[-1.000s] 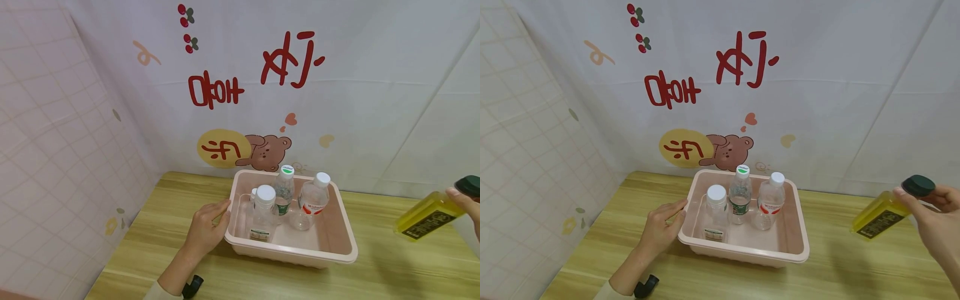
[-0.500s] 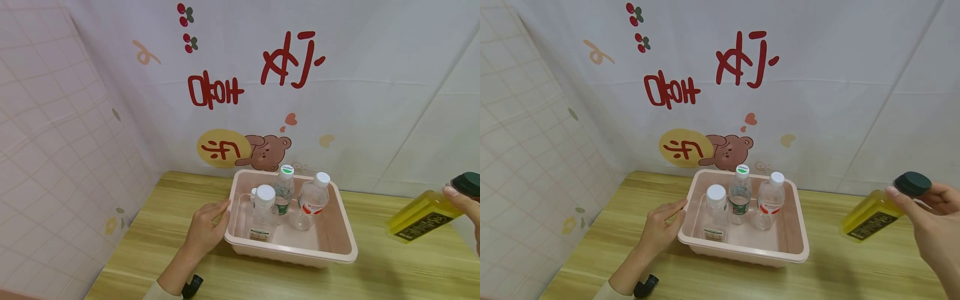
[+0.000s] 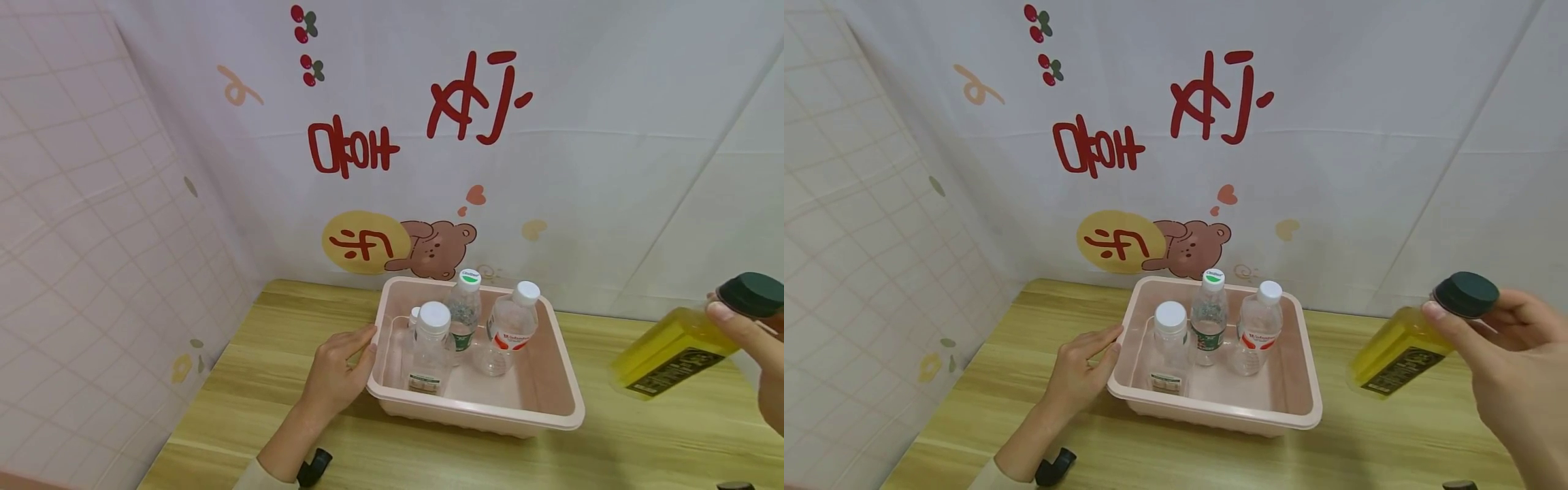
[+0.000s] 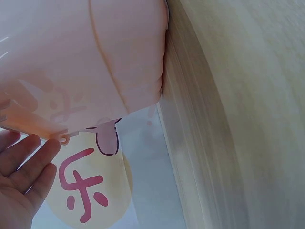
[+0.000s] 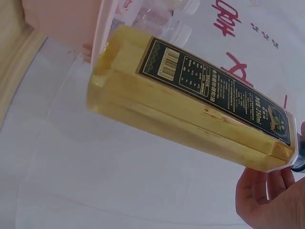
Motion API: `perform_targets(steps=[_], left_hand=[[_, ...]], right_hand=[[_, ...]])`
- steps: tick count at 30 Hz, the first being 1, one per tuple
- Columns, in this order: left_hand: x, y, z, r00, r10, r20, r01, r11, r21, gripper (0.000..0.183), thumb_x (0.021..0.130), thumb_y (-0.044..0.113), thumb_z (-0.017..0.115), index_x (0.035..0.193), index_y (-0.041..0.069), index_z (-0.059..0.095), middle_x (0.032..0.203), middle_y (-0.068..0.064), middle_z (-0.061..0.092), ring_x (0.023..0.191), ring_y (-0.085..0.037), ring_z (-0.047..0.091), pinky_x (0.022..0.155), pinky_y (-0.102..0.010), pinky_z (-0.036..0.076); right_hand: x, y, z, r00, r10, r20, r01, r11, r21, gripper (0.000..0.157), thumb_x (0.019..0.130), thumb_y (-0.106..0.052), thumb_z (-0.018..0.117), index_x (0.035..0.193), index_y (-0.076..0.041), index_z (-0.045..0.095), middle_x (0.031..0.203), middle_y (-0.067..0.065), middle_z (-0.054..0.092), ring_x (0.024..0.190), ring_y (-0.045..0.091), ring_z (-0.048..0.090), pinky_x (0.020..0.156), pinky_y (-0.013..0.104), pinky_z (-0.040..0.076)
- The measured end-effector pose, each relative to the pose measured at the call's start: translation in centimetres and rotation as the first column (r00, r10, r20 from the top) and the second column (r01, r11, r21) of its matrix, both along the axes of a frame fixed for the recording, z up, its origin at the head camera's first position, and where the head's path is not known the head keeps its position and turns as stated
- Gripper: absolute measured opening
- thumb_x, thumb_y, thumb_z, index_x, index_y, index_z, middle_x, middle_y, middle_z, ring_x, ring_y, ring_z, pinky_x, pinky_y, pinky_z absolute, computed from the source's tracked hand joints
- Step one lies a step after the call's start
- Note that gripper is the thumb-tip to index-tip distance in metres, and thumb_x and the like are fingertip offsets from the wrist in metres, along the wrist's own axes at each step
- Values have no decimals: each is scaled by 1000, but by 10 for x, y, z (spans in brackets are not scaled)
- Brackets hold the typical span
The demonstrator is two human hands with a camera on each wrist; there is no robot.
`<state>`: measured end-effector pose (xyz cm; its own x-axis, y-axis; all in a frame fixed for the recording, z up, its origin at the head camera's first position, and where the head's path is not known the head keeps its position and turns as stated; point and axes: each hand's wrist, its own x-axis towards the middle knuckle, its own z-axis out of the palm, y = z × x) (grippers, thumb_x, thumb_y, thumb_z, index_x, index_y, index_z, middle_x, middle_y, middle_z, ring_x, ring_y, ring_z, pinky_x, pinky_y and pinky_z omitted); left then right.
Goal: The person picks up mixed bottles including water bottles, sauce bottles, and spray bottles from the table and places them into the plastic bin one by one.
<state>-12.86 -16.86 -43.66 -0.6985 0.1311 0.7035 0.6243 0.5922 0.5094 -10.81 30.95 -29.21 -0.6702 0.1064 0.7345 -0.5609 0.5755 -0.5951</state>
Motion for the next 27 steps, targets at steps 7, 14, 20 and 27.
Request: perform_targets(steps=[7,14,20,27], left_hand=[[0,1,0,1000,-2,-2,2,1000,-5,32,90,3,74,122,-2,76,120,-12,76,104,-29,75,86,-46,63],[0,1,-1,1000,-4,-5,4,1000,-3,32,90,3,74,121,-3,76,119,-13,76,105,-29,75,87,-46,63],[0,1,-2,1000,-6,-14,6,1000,-5,32,90,3,74,121,-3,76,119,-14,76,105,-30,75,87,-46,63],[-1,1,-3,1000,1,-24,-1,1000,-6,32,89,3,74,120,-3,77,119,-14,76,104,-30,75,87,-47,63]], right_hand=[[-3,-18,4,974,228,-10,-206,861,-465,27,91,19,66,117,12,69,101,2,78,97,10,71,95,9,47],[-7,-40,13,903,404,-143,-413,731,-543,33,84,28,66,116,25,59,101,15,78,95,20,77,96,19,54],[-5,-62,18,874,475,-100,-430,663,-613,32,84,33,59,113,20,64,105,19,78,97,22,76,91,22,58],[0,-85,20,891,449,59,-317,711,-627,31,85,31,62,108,12,68,102,12,79,89,18,77,86,19,59]])
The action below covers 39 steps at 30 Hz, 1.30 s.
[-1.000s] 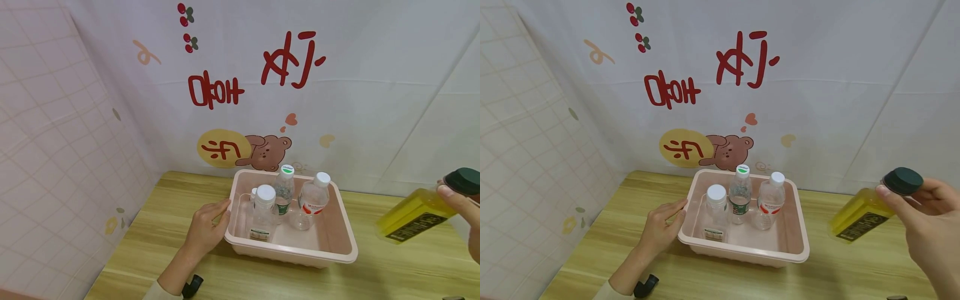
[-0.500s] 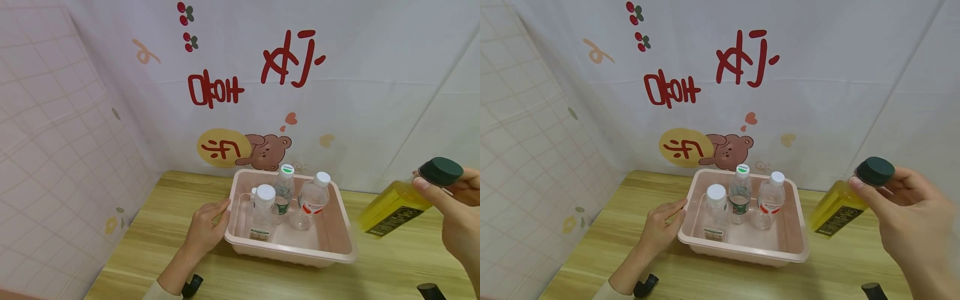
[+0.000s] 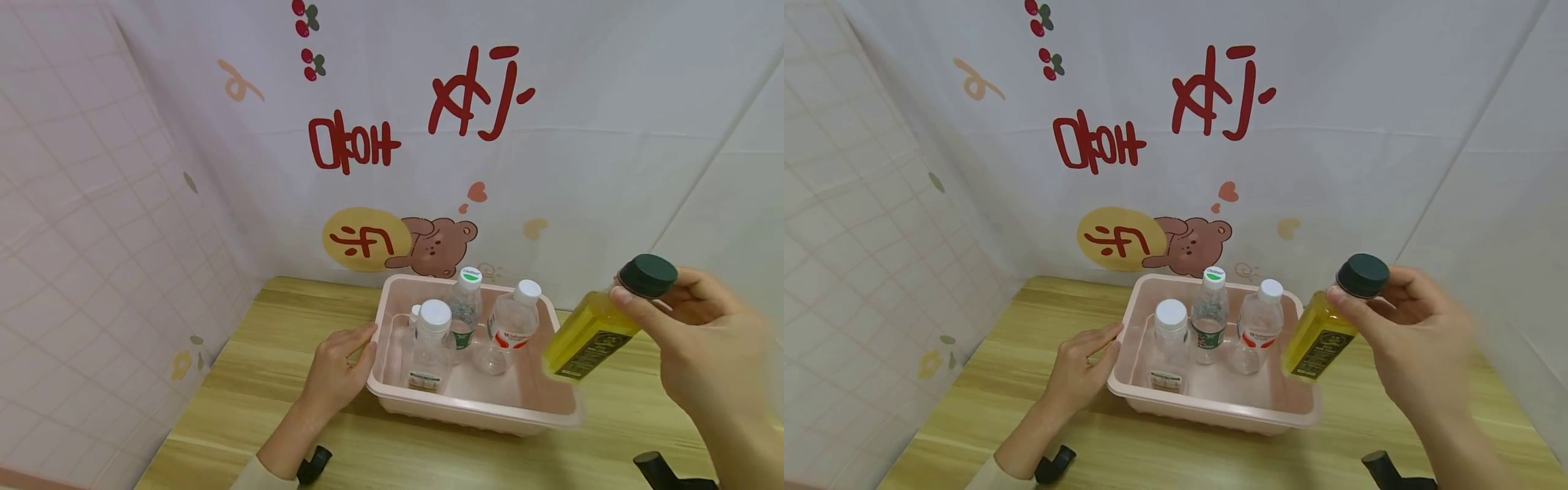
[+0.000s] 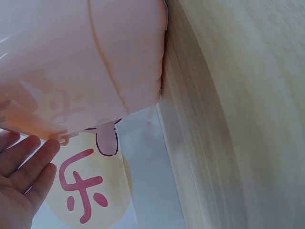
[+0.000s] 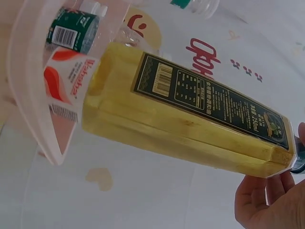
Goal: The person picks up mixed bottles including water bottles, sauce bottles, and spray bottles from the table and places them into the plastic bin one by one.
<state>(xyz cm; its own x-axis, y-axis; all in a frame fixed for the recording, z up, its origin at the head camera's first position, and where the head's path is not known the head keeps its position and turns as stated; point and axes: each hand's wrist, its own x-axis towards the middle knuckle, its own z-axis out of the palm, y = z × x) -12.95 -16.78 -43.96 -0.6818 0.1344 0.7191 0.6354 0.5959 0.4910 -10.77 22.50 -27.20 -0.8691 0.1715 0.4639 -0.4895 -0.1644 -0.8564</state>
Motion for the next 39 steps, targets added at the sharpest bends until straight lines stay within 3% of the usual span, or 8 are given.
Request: perform_targets(steps=[5,9,12,16,22,29,32,39], left_hand=[[0,-1,1,1000,-2,7,2,1000,5,32,90,3,74,121,-3,76,119,-14,76,105,-30,75,88,-47,63],[0,-1,1,1000,-11,4,11,1000,8,32,90,3,74,121,-3,76,119,-14,76,105,-30,75,88,-48,63],[-1,0,2,1000,-15,-1,15,1000,9,31,89,3,74,120,-4,76,119,-15,75,104,-31,76,87,-48,63],[-1,0,2,1000,-13,-1,13,1000,10,31,89,3,74,120,-4,77,118,-16,75,104,-31,76,87,-48,63],[-1,0,2,1000,-13,-6,14,1000,10,31,89,2,74,119,-4,77,118,-16,76,103,-31,76,87,-48,63],[-1,-1,2,1000,-13,-8,13,1000,6,31,90,2,74,120,-4,77,118,-16,76,103,-31,76,86,-48,63],[-1,-1,2,1000,-13,-10,13,1000,5,31,90,3,74,120,-4,77,118,-16,76,103,-31,76,86,-48,63],[0,-1,2,1000,-12,10,12,1000,5,31,90,3,74,121,-4,76,119,-16,75,104,-30,75,87,-48,63]], right_hand=[[-1,-12,-6,998,23,54,-24,1000,17,34,83,30,66,110,10,69,102,11,79,88,18,78,85,22,60],[1,-20,-12,993,-26,117,10,991,137,33,83,22,74,112,6,71,103,4,80,91,14,78,86,19,59],[2,-24,-18,982,-91,167,46,966,254,32,83,12,81,112,2,73,102,-2,79,90,10,77,85,16,58],[2,-31,-27,979,-94,179,28,939,341,31,84,8,83,113,1,72,103,-4,79,91,9,77,84,16,58],[1,-39,-40,974,-77,214,-8,930,368,31,84,5,84,112,2,71,102,-3,79,92,11,77,82,20,60],[-2,-46,-57,958,-157,238,18,866,499,30,87,-5,86,112,-3,70,101,-8,77,93,7,76,82,17,59],[-4,-48,-65,951,-149,272,-3,873,487,32,87,-6,86,113,-2,68,101,-9,76,93,8,76,82,18,59],[-5,-53,-78,943,-152,297,-23,859,512,37,87,-10,87,116,1,67,102,-11,76,94,8,75,81,19,60]])
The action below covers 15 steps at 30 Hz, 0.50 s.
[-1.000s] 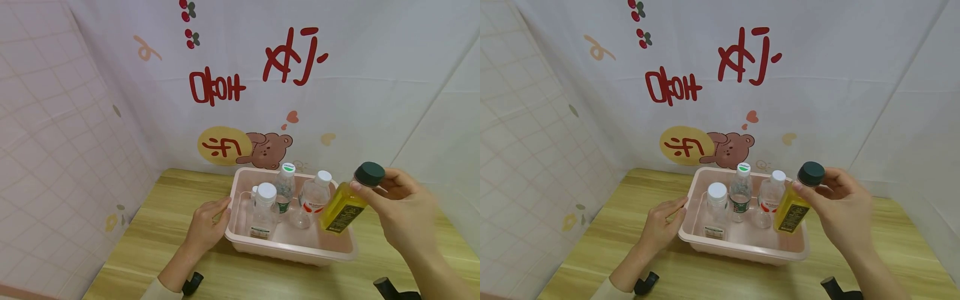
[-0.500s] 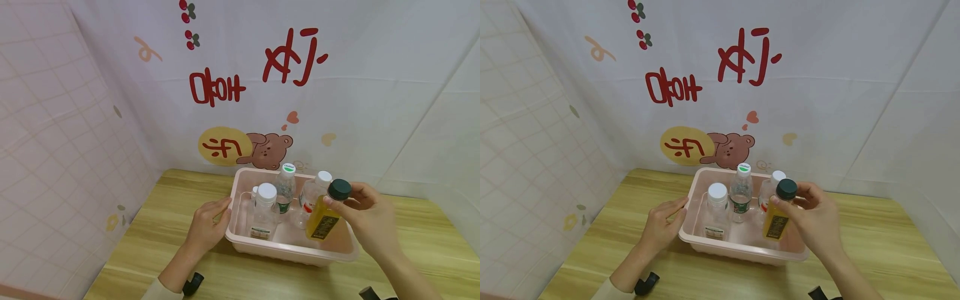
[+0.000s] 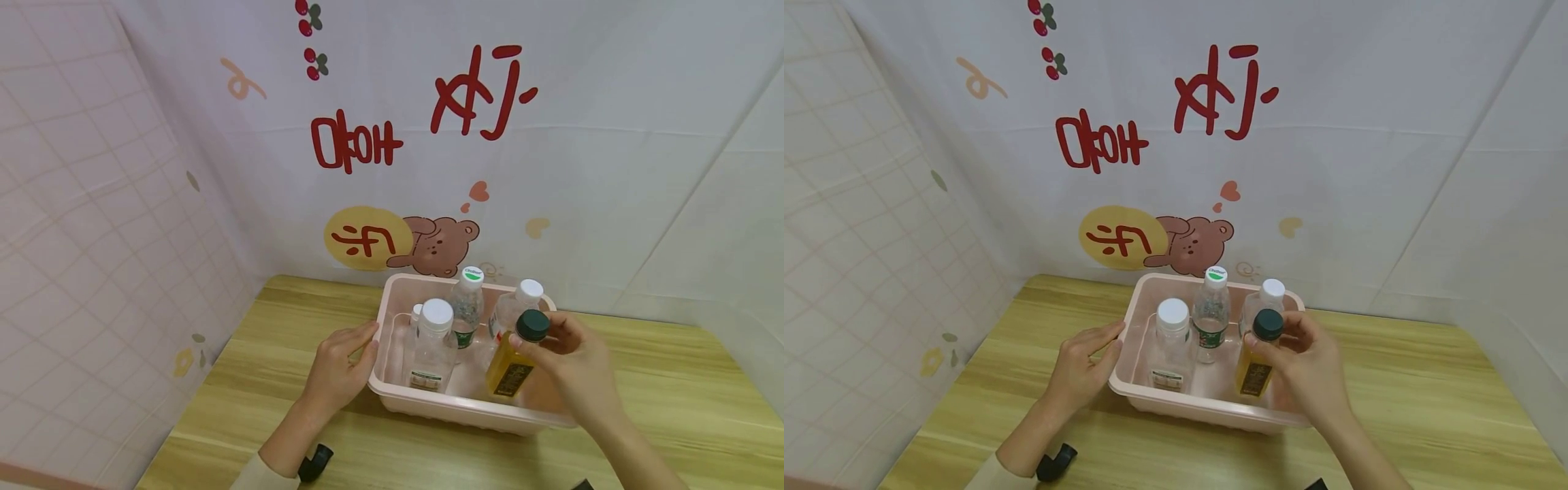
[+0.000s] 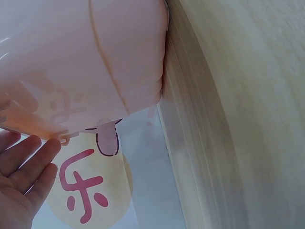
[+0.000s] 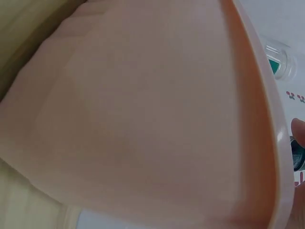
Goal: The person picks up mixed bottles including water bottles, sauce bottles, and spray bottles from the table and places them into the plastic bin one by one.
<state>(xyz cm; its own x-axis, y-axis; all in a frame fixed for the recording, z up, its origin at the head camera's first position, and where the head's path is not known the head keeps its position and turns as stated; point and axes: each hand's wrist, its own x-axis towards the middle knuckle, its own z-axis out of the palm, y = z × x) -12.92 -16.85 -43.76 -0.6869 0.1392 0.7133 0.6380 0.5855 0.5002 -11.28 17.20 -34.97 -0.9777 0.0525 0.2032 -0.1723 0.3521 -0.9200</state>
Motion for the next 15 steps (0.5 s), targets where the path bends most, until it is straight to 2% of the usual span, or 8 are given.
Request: perform_targets(steps=[8,15], left_hand=[[0,1,1,1000,4,8,-4,1000,-9,31,90,3,74,121,-4,76,119,-16,75,105,-31,75,87,-47,63],[1,1,1,1000,11,-6,-11,1000,-7,31,89,2,74,119,-4,77,118,-17,76,104,-32,76,87,-47,63]], right_hand=[[0,-1,-8,1000,27,7,-27,1000,-2,39,85,-8,88,116,2,68,102,-8,76,91,12,76,79,21,60],[0,-2,-11,998,40,54,-42,999,34,40,85,-14,89,117,1,70,105,-2,74,92,10,75,80,22,60]])
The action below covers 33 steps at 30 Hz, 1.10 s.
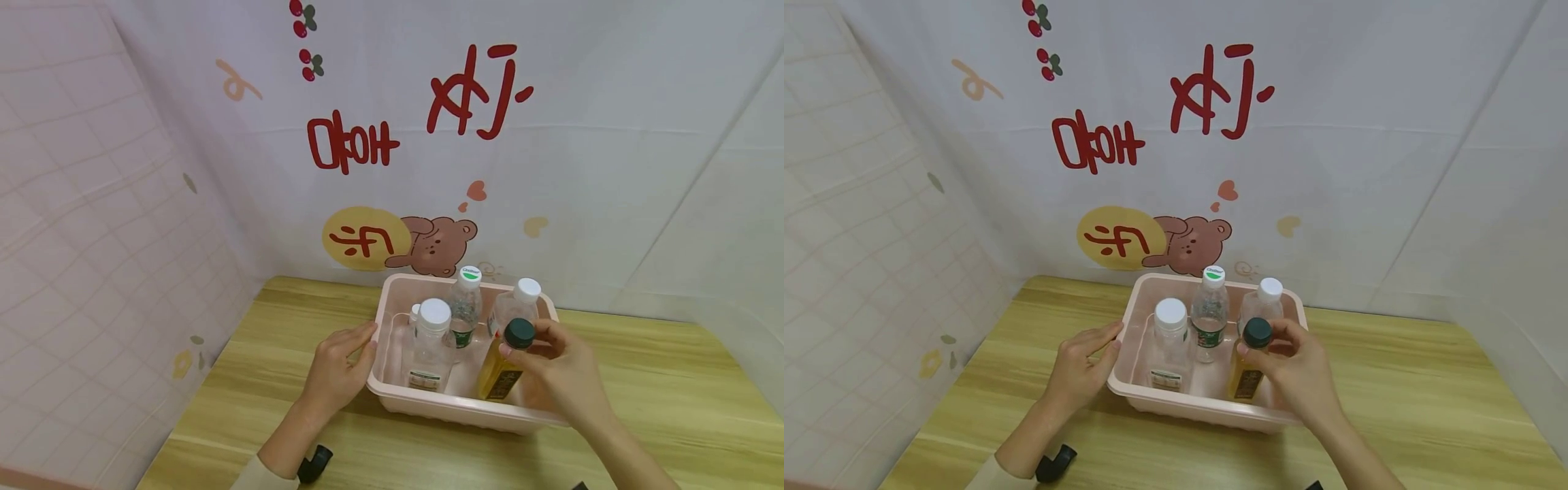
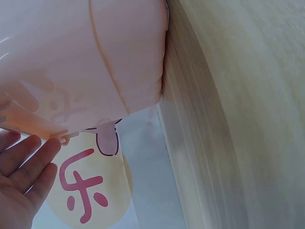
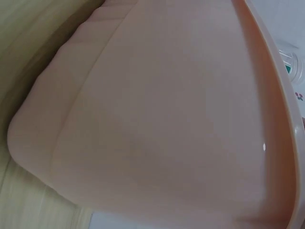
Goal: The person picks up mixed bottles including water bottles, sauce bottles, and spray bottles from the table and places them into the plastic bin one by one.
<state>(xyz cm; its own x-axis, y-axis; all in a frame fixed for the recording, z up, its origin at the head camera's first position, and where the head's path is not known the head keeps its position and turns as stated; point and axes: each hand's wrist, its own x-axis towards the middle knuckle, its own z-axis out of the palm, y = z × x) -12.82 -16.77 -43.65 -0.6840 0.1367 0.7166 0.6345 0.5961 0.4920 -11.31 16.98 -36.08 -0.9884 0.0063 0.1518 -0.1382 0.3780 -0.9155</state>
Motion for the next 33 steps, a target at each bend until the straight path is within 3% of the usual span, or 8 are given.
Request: perform_targets(steps=[6,17,33], left_hand=[[0,0,0,1000,7,5,-7,1000,-2,31,89,2,75,119,-4,77,119,-16,76,104,-32,76,87,-47,63],[0,0,0,1000,-4,3,4,1000,-1,31,89,2,74,119,-5,77,119,-15,76,105,-32,75,87,-48,63],[-1,0,0,1000,-9,-12,9,1000,14,31,88,0,75,118,-6,77,117,-18,76,103,-32,76,86,-48,63]], right_hand=[[-2,0,-1,1000,-2,22,1,999,41,40,83,-16,91,115,-1,71,105,5,74,91,10,74,80,22,59],[-3,2,-4,997,12,74,-19,994,104,42,82,-21,91,116,-6,73,109,5,76,91,13,73,79,23,57],[0,12,0,998,-4,63,-12,968,251,49,84,-32,90,121,-7,73,108,4,77,85,13,72,70,26,56]])
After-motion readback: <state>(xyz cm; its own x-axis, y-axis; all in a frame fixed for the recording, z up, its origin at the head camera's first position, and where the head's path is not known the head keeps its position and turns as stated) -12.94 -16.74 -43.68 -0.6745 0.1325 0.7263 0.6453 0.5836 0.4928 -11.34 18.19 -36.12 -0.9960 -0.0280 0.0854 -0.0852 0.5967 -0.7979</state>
